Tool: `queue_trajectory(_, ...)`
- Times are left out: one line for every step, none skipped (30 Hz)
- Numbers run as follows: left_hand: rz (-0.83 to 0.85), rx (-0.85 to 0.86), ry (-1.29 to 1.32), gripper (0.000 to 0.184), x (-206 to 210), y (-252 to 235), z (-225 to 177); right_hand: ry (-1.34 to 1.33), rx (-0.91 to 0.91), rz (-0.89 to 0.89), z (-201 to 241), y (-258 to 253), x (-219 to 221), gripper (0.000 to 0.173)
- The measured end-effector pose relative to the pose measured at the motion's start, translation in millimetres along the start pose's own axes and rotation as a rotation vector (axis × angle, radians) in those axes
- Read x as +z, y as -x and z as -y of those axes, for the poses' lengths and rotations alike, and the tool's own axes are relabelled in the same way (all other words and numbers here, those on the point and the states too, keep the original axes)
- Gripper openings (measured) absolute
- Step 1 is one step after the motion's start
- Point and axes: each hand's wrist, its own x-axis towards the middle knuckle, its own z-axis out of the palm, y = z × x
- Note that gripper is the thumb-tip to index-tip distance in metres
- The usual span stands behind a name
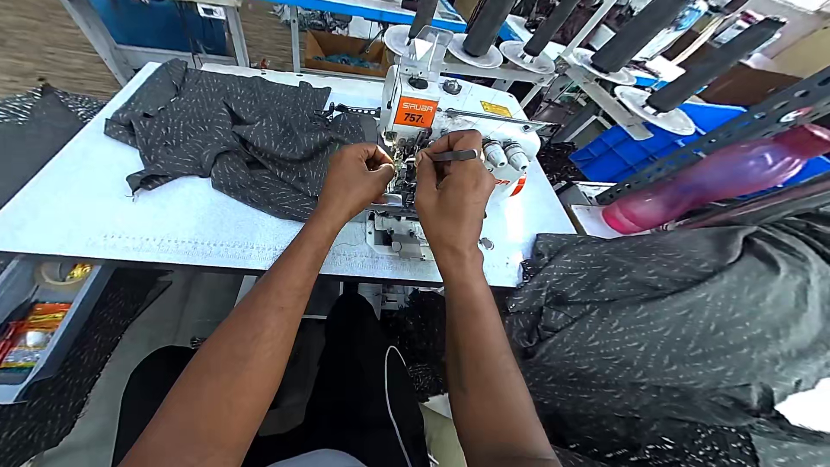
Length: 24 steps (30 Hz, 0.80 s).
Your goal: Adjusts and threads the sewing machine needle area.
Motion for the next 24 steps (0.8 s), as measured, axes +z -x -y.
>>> queue_trajectory(-0.001,0.001,-0.001,0.006,-0.1,0.1,-0.1,0.006,-0.004,0.002,0.1,-0.5,0.4,0.012)
queue_trajectory(-0.002,0.002,0.000,0.006,0.0,0.1,0.1,0.008,-0.007,0.004,0.1,-0.6,0.7,0.012)
queue_trajectory(-0.001,0.001,0.001,0.006,0.0,0.2,0.2,0.008,-0.009,0.004,0.0,-0.6,1.1,0.012)
queue_trajectory(0.000,0.001,0.004,0.006,0.0,-0.1,0.1,0.009,-0.010,0.000,0.1,-0.8,1.6,0.012)
queue_trajectory(-0.001,0.002,0.008,0.006,0.0,-0.3,-0.1,0.011,-0.012,-0.004,0.3,-0.9,2.3,0.012)
queue_trajectory(-0.003,0.003,0.010,0.006,-0.1,-0.3,-0.3,0.015,-0.013,-0.006,0.8,-0.8,2.9,0.012)
queue_trajectory(-0.001,0.003,0.012,0.006,-0.3,-0.1,-0.8,0.017,-0.014,-0.009,1.4,-0.9,3.4,0.012)
queue_trajectory(-0.001,0.004,0.013,0.006,-0.5,-0.2,-1.2,0.016,-0.015,-0.012,1.7,-0.9,4.1,0.011)
queue_trajectory(0.001,0.007,0.011,0.006,-0.5,-0.2,-1.0,0.013,-0.019,-0.016,1.9,-0.6,4.5,0.011)
queue_trajectory(0.004,0.008,0.008,0.007,-0.4,-0.2,-0.6,0.010,-0.027,-0.018,2.0,-0.1,4.5,0.010)
queue_trajectory(0.008,0.010,0.000,0.008,-0.3,-0.4,-0.2,0.006,-0.036,-0.017,2.1,0.3,4.3,0.010)
queue_trajectory(0.007,0.013,-0.003,0.008,-0.4,-1.3,0.1,0.006,-0.040,-0.019,2.2,0.2,4.4,0.009)
queue_trajectory(0.009,0.011,-0.001,0.008,-0.5,-1.5,0.6,0.006,-0.040,-0.021,2.2,0.7,4.4,0.010)
queue_trajectory(0.012,0.008,0.003,0.007,-0.7,-1.6,0.7,0.005,-0.039,-0.023,2.0,1.0,4.7,0.010)
queue_trajectory(0.011,0.007,0.006,0.007,-0.7,-1.8,0.7,0.002,-0.039,-0.026,1.4,0.8,5.2,0.010)
queue_trajectory(0.009,0.006,0.009,0.007,-0.7,-2.0,0.5,0.002,-0.038,-0.026,1.1,0.6,5.5,0.010)
queue_trajectory(0.008,0.004,0.010,0.008,-0.6,-1.8,0.3,0.005,-0.036,-0.026,1.2,0.6,5.7,0.010)
queue_trajectory(0.005,0.004,0.011,0.007,-0.4,-1.7,0.3,0.009,-0.036,-0.026,1.7,0.5,5.7,0.010)
queue_trajectory(0.002,0.005,0.009,0.007,-0.4,-1.6,0.1,0.011,-0.037,-0.028,2.1,0.4,5.8,0.009)
queue_trajectory(0.002,0.006,0.007,0.007,-0.5,-1.4,-0.1,0.012,-0.038,-0.028,2.4,0.4,6.0,0.009)
queue_trajectory(0.004,0.007,0.006,0.007,-0.7,-1.4,0.0,0.013,-0.040,-0.030,2.5,0.2,6.3,0.009)
queue_trajectory(0.005,0.010,0.008,0.007,-0.8,-1.4,0.2,0.012,-0.040,-0.032,2.5,-0.1,6.6,0.009)
queue_trajectory(0.004,0.012,0.011,0.007,-0.8,-1.3,0.4,0.013,-0.039,-0.030,2.4,0.0,6.7,0.010)
queue_trajectory(0.003,0.015,0.016,0.007,-0.7,-1.1,0.5,0.014,-0.033,-0.026,2.4,0.2,6.6,0.010)
